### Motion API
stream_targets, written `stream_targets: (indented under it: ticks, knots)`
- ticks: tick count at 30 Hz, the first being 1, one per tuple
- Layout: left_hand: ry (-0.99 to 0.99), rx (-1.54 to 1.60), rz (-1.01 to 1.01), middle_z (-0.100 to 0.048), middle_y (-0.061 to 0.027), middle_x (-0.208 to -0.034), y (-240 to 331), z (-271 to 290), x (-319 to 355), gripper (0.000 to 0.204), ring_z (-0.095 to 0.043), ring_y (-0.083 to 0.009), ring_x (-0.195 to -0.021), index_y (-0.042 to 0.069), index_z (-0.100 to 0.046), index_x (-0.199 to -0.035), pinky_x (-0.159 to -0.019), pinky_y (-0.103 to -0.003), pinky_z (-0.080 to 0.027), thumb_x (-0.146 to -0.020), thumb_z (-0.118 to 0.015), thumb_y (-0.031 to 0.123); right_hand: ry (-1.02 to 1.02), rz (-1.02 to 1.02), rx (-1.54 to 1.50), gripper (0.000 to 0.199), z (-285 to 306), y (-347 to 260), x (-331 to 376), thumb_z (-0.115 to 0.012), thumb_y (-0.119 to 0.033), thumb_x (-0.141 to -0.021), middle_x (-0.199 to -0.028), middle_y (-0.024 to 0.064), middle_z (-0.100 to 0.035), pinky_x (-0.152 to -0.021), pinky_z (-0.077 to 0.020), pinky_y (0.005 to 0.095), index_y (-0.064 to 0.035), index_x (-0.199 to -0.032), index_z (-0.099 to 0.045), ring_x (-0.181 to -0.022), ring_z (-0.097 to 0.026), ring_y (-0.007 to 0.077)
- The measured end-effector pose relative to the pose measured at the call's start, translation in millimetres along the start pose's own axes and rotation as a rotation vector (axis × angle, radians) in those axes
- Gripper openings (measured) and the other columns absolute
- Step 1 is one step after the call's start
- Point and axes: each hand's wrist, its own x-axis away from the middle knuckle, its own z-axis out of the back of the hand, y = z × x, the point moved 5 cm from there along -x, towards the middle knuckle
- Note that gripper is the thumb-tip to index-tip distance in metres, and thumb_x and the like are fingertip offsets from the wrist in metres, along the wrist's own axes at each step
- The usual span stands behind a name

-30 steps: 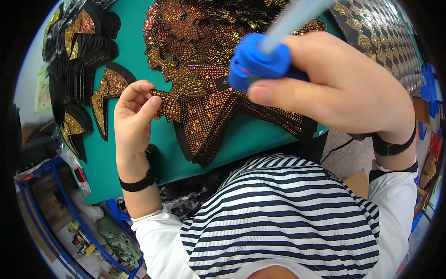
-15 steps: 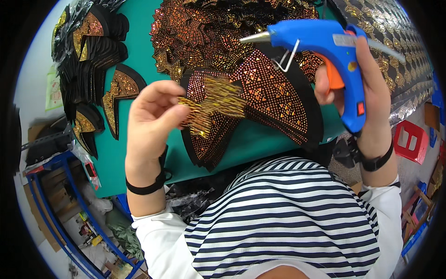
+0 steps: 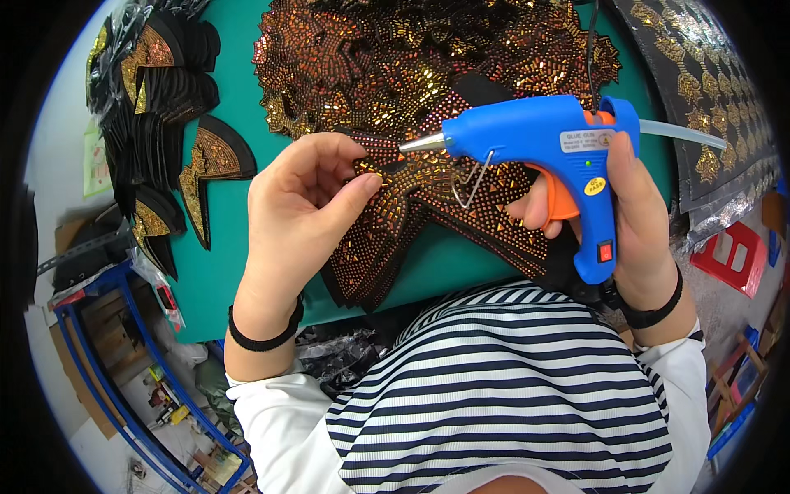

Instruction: The person picks up a small sequined bow from a pile, applies glue to its back using a glue gun, and presses it onto a larger bow-shaped piece. They repeat this process, assembling multiple pieces one at a time.

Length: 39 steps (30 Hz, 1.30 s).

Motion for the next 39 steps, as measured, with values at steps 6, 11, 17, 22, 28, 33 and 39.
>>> stream_targets:
  ticks: [6, 11, 17, 22, 28, 33, 39]
  knots:
    - [0.075, -0.205, -0.170, -0.053, 0.0013, -0.071, 9, 1, -7, 0.023, -0.046, -0.0014, -0.056, 0.001, -0.061, -0.089, -0.048, -0.014, -0.038, -0.067, -0.069, 0.001, 0.023, -0.006, 0.029, 0.070, 2, 2, 0, -0.020, -0.050, -0.090, -0.062, 0.0134, -0.055, -0.068, -0.0498, 0.0281, 0.0115, -0.117, -0.040, -0.068, -0.061, 0.0251]
    - [0.088, -0.259, -0.180, -0.052, 0.0000, -0.069, 11, 1, -11, 0.023, -0.045, -0.0023, -0.053, 0.002, -0.062, -0.087, -0.046, -0.016, -0.038, -0.065, -0.070, 0.001, 0.027, -0.016, 0.022, 0.071, 0, 1, 0, -0.019, -0.051, -0.090, -0.061, 0.0126, -0.054, -0.075, -0.0478, 0.0310, 0.0114, -0.116, -0.041, -0.072, -0.061, 0.0253]
    - [0.081, -0.258, -0.168, -0.053, -0.0002, -0.068, 9, 3, -13, 0.024, -0.044, -0.0026, -0.053, 0.002, -0.062, -0.087, -0.046, -0.016, -0.037, -0.065, -0.071, 0.001, 0.043, -0.016, -0.010, 0.072, -1, 3, 0, -0.020, -0.052, -0.089, -0.061, 0.0125, -0.054, -0.073, -0.0480, 0.0303, 0.0114, -0.116, -0.041, -0.072, -0.061, 0.0257]
    - [0.075, -0.264, -0.169, -0.053, -0.0020, -0.074, 14, 3, -12, 0.024, -0.044, -0.0029, -0.052, 0.003, -0.062, -0.088, -0.046, -0.016, -0.037, -0.066, -0.070, 0.002, 0.056, -0.010, 0.008, 0.072, 0, 4, 1, -0.021, -0.052, -0.089, -0.061, 0.0122, -0.055, -0.072, -0.0480, 0.0293, 0.0111, -0.116, -0.042, -0.073, -0.061, 0.0264]
    - [0.064, -0.375, -0.585, -0.052, -0.0078, -0.081, 24, -2, 3, 0.033, -0.048, -0.0128, -0.058, 0.003, -0.063, -0.097, -0.048, -0.022, -0.040, -0.065, -0.070, 0.002, 0.042, -0.022, -0.012, 0.071, 3, 3, 1, -0.026, -0.054, -0.088, -0.068, 0.0148, -0.059, -0.068, -0.0493, 0.0280, 0.0098, -0.116, -0.041, -0.072, -0.062, 0.0249]
    - [-0.022, -0.451, -0.608, -0.052, -0.0084, -0.080, 21, -14, 12, 0.041, -0.047, -0.0187, -0.060, 0.002, -0.062, -0.098, -0.051, -0.028, -0.039, -0.060, -0.073, 0.010, 0.001, -0.047, 0.013, 0.076, 7, 7, 4, -0.028, -0.060, -0.085, -0.074, 0.0162, -0.061, -0.054, -0.0458, 0.0215, 0.0066, -0.119, -0.040, -0.081, -0.061, 0.0269]
    - [-0.056, -0.516, -0.624, -0.051, -0.0073, -0.083, 20, -17, 14, 0.048, -0.044, -0.0191, -0.062, 0.002, -0.061, -0.100, -0.052, -0.028, -0.038, -0.060, -0.072, 0.026, 0.104, -0.077, 0.005, 0.078, 6, 9, 9, -0.028, -0.062, -0.084, -0.066, 0.0127, -0.060, -0.063, -0.0473, 0.0278, 0.0067, -0.119, -0.040, -0.073, -0.061, 0.0260]
